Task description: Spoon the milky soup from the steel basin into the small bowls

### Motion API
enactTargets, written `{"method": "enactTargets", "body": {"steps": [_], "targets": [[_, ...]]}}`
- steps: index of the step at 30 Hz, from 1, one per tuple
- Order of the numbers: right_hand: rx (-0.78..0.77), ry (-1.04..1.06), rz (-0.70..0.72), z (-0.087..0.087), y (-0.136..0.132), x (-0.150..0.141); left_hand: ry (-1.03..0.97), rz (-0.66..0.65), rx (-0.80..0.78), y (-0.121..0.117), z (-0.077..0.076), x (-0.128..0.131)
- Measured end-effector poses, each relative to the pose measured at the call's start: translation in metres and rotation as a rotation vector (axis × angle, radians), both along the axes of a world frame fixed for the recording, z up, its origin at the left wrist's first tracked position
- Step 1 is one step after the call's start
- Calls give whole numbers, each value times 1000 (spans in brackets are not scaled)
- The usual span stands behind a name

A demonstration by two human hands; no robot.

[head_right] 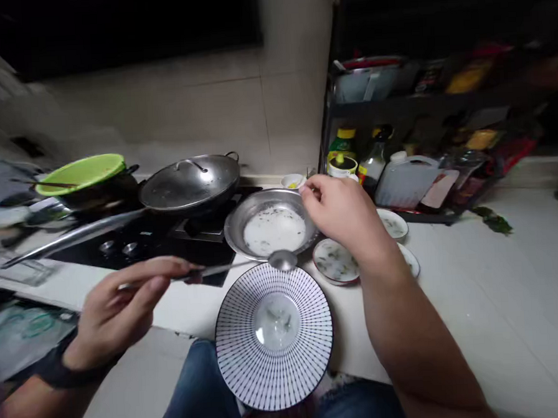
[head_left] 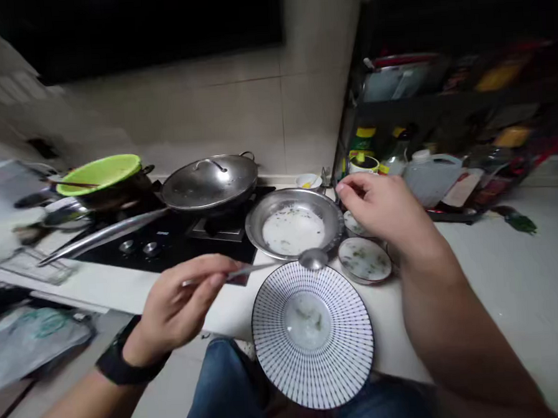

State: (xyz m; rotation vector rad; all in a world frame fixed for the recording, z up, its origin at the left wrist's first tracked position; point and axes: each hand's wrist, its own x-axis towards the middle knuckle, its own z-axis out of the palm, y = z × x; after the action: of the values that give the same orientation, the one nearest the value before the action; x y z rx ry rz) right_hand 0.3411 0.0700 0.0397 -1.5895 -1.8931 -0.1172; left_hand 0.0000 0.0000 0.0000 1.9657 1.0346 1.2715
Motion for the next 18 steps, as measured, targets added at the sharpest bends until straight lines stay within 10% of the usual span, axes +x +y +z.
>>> {"method": "enactTargets", "body": {"steps": [5,18], "targets": [[-2,34,-7,2,-2,1,-255,251,-2,49,-12,30],[-9,47,-5,-1,1,2,-167,309,-90,142,-58,88]]}}
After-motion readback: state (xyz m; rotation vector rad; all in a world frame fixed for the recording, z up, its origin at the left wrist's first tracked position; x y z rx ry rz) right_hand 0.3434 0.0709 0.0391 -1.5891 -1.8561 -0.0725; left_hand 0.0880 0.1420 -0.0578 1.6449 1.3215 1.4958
